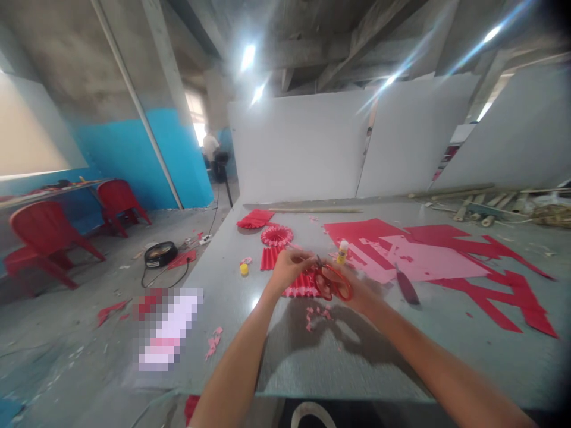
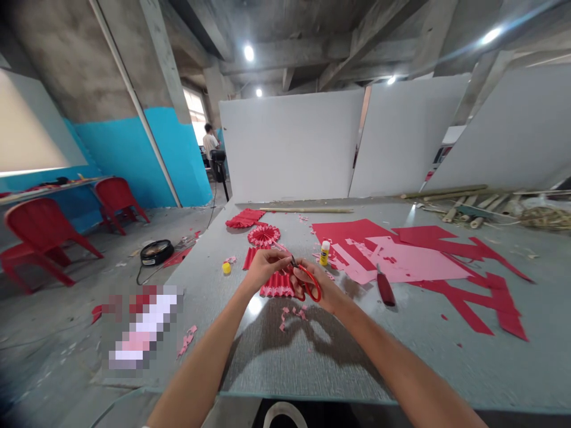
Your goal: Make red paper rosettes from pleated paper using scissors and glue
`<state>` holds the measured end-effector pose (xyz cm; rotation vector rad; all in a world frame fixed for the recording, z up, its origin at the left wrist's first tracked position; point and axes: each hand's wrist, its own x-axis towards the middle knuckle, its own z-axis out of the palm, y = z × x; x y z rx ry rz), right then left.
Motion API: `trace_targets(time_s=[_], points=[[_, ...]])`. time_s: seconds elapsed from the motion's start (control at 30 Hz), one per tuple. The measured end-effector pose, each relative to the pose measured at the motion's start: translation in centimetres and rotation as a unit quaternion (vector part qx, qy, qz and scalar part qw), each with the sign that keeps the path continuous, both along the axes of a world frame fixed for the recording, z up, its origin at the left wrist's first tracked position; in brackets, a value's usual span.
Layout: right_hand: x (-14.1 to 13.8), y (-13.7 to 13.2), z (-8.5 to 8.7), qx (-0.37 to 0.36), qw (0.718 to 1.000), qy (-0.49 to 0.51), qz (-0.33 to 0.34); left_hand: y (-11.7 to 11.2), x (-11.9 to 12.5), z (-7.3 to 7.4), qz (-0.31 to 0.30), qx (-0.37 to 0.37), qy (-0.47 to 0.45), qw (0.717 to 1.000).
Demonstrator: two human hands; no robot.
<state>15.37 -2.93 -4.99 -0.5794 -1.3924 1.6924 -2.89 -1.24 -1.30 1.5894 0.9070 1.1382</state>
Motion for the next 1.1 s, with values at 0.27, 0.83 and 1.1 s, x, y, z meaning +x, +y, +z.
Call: trace_targets(time_s=[0.27,0.83,1.1], points=[[0.5,0.0,0.1,-0.004,1.0,0.009,-0.006,0.6,-0.1,-0.5,0.025,0.002,-0.033,0.999],[0.8,0.7,-0.2,0.001,0.996,-0.029,-0.082,1.3,0.0,-1.2,0.019,0.013,-0.078,0.997],[0.1,0.5,-0.4,0.018,0.99,-0.087,-0.105,1.2,0.2,-1.5,0.008,0.032,-0.108,0.994]])
